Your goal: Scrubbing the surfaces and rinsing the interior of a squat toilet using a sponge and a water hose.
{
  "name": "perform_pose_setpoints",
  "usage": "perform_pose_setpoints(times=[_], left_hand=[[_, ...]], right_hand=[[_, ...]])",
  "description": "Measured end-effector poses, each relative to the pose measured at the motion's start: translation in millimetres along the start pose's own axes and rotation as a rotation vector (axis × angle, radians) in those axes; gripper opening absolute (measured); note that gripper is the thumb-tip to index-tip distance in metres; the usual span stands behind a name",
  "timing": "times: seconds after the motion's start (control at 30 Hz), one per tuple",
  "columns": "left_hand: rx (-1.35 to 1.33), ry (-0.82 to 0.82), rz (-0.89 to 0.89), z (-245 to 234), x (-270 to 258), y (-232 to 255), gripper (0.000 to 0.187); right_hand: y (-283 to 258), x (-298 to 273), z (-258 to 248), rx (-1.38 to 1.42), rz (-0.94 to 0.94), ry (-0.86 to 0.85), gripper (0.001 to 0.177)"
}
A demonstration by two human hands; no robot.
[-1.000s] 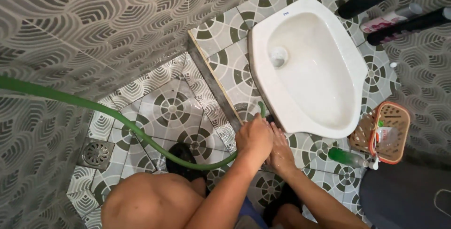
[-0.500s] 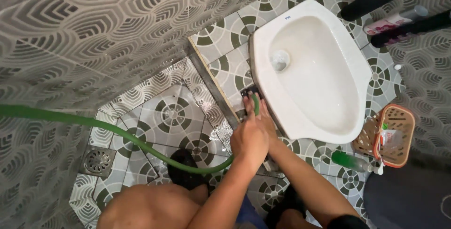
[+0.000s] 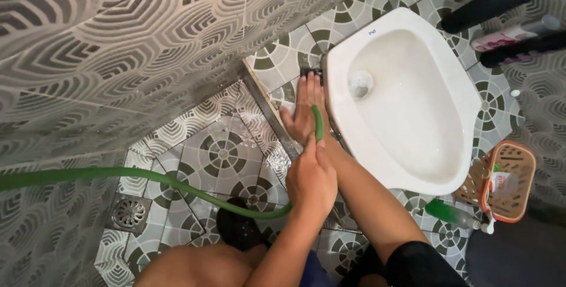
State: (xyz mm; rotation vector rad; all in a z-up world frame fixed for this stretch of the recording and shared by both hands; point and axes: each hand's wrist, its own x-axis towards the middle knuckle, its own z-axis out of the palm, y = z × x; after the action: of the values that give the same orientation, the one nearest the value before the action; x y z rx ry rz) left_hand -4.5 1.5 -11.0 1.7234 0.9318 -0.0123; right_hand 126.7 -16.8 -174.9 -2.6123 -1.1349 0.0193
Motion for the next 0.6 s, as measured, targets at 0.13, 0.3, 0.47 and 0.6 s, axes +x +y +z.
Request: perform_pose_setpoints(times=[0.13,0.3,0.47,0.6], left_hand=[[-0.014,-0.03,-0.055,-10,-1,13,0.036],[-0.038,0.014,-0.071,-3,-5,8,0.037],[-0.05,0.008,-0.034,-8,-9,11,0.038],[-0.043,0.033,0.021,-3,-13,6,0.035]], right_hand=[[10,38,1,0.04,0.04,-0.027,0.092],[22,79,8,0.101,0.047,-0.023,0.095],[20,52,5,0.071,0.015,-0.024,0.095],[15,0,-3,0.033,-0.037,-0.058,0.096]])
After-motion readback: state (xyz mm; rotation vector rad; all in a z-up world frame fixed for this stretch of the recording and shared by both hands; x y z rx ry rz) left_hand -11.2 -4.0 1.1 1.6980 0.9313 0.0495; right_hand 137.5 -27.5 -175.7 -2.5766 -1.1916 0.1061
